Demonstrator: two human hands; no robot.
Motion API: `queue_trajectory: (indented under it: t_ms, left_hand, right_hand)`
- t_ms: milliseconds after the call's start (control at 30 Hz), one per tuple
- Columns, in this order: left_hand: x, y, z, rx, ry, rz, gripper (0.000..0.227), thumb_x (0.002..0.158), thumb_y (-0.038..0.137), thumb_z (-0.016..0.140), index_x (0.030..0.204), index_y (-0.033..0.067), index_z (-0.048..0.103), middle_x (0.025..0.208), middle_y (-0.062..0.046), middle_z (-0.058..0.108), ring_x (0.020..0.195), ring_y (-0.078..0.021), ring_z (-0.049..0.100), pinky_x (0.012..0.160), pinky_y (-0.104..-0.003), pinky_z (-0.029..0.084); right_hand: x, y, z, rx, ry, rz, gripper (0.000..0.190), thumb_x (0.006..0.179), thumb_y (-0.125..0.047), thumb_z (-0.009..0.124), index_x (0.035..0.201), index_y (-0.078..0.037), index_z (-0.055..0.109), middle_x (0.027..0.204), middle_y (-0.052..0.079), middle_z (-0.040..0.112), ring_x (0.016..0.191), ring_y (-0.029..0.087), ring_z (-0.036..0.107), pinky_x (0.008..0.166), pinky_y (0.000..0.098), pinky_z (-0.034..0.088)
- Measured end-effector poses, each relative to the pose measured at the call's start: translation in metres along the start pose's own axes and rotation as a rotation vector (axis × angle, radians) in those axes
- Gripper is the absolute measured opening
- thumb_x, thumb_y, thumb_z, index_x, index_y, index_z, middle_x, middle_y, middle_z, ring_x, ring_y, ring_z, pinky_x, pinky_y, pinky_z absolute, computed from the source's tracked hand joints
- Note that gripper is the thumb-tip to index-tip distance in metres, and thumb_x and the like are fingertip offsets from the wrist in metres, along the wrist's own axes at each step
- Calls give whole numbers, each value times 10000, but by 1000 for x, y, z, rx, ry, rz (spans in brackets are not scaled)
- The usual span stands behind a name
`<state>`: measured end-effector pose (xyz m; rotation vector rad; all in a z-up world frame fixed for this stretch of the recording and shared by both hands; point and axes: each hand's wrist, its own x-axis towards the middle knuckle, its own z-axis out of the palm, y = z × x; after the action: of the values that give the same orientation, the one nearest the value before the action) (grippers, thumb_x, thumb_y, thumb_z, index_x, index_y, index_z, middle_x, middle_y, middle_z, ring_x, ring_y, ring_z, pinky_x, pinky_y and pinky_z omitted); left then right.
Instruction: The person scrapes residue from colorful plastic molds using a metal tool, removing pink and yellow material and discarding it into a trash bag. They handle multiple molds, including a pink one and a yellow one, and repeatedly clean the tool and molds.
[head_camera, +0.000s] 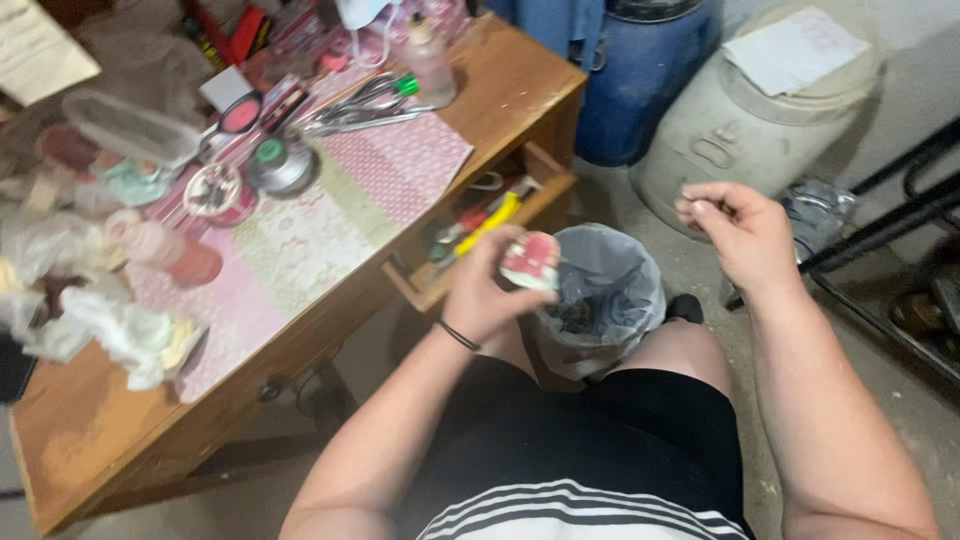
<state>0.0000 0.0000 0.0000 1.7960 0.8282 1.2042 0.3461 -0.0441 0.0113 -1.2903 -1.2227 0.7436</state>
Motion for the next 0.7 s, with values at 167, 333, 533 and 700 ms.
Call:
queue_trajectory:
  t_ms: [167,333,533,700]
  left_hand:
    - [32,8,-14,122,37,-254,961,581,351,1024,1387,138,546,1351,-181,680,1345,-376,589,1156,-499,434]
    - [42,26,9,279,-16,-424,954,551,405,1014,1368,239,550,1362,-68,699,1350,-308,603,1161,-475,439]
    - [53,64,48,578,-129,-190,879,623,429,976,1364,183,572,1307,-54,730,1395,-312,525,1171,-757,102]
    - [73,59,81,425,-136,4,936,578,418,1000,1374,178,569,1306,4,719,1366,-281,525,1195,-755,59]
  right_hand:
    - [-42,35,-35,73,194,84,187,1092,-18,600,1258,13,679,988,106,727,847,117,719,794,248,620]
    - [-68,49,-44,107,250,108,168,1064,-22,633,1214,-2,706,918,113,727,786,116,719,719,238,624]
    - [-80,45,-51,106,277,116,162,1060,-15,613,1192,2,706,891,102,716,786,117,706,738,241,606]
    - [-91,46,-54,138,271,126,170,1030,-38,646,1174,13,720,875,107,726,789,118,716,738,264,607]
